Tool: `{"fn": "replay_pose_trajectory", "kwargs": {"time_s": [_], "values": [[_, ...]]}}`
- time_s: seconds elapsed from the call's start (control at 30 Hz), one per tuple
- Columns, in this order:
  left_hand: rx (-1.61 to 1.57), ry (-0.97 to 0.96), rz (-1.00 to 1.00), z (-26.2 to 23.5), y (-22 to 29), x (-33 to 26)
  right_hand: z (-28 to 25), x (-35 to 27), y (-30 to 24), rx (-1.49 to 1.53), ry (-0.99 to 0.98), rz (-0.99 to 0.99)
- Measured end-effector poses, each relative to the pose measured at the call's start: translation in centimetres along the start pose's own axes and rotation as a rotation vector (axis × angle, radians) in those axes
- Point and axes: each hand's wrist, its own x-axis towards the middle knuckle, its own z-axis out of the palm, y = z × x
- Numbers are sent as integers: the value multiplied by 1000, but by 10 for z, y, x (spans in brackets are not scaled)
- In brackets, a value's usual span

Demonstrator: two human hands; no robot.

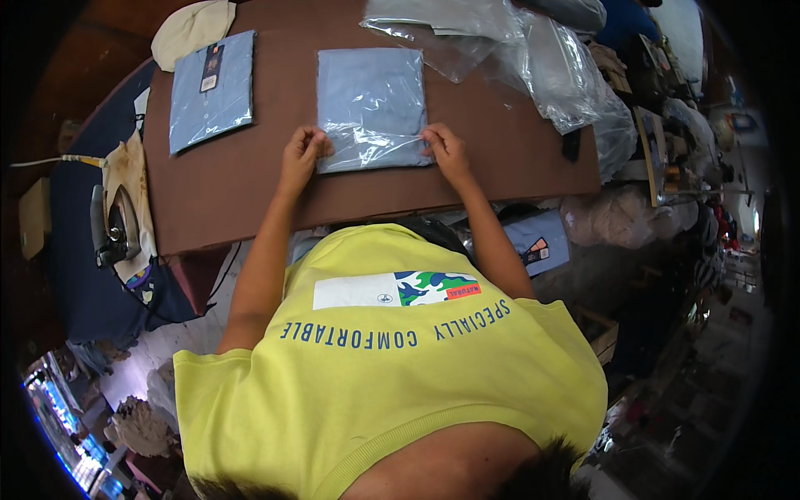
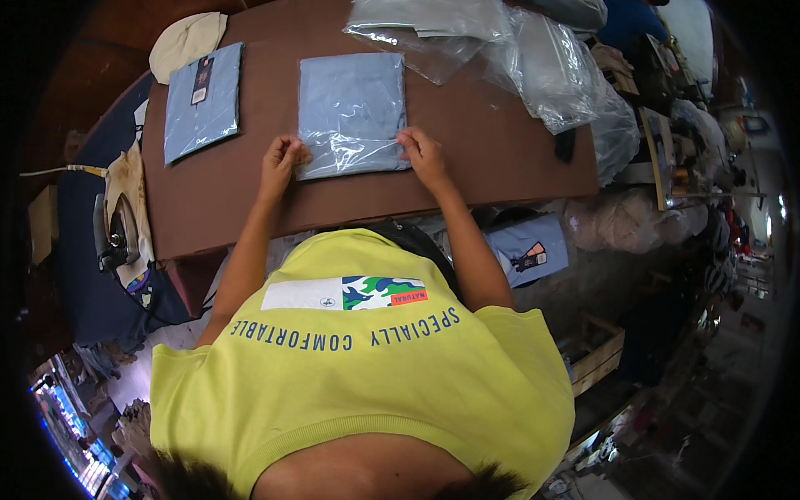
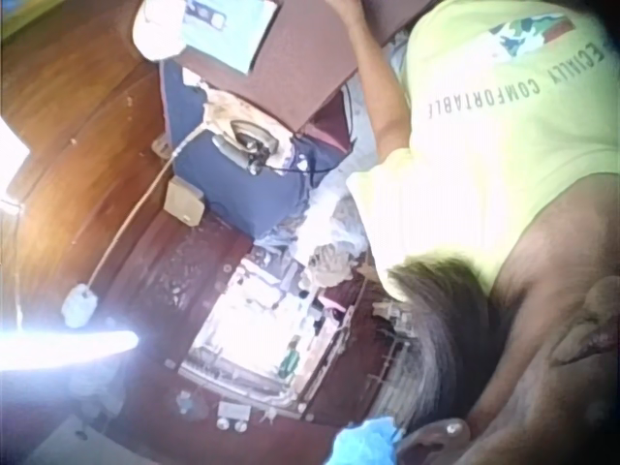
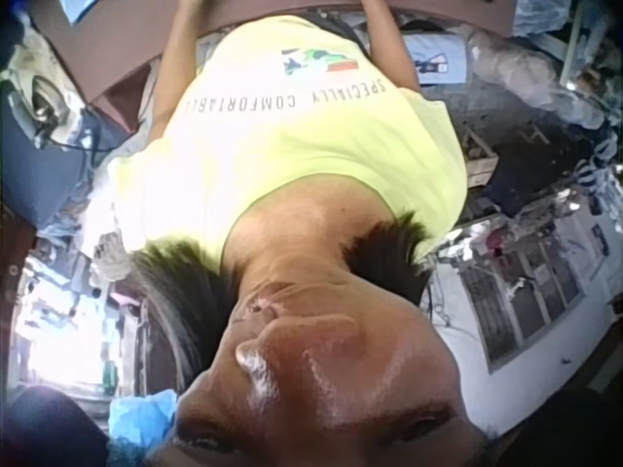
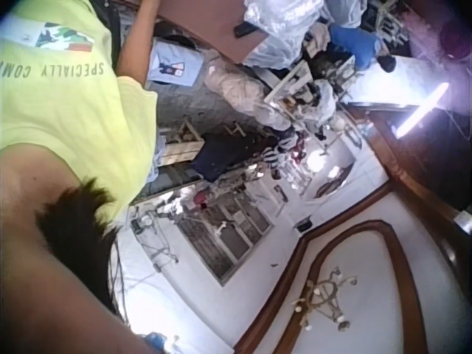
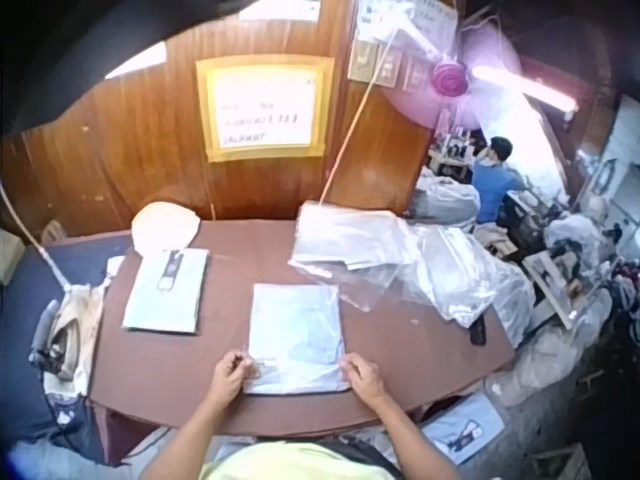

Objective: The person takes a folded blue shirt from a table, places it into a clear plastic bag, and smooths the bag.

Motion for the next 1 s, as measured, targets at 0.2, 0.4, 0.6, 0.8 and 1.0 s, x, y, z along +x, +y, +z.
{"fn": "replay_pose_trajectory", "kwargs": {"time_s": [0.2,0.4,0.6,0.8,1.0], "values": [[362,179,64,18,21,6,9,5,-2,-17,108,94],[510,250,-193,32,32,28,17,28,0,-237,109,294],[809,307,-156,33,15,49,23,46,30,-410,175,292],[1091,288,-269,41,15,56,31,50,13,-868,186,360],[1321,242,-197,45,16,56,35,56,-4,-870,159,498]]}}
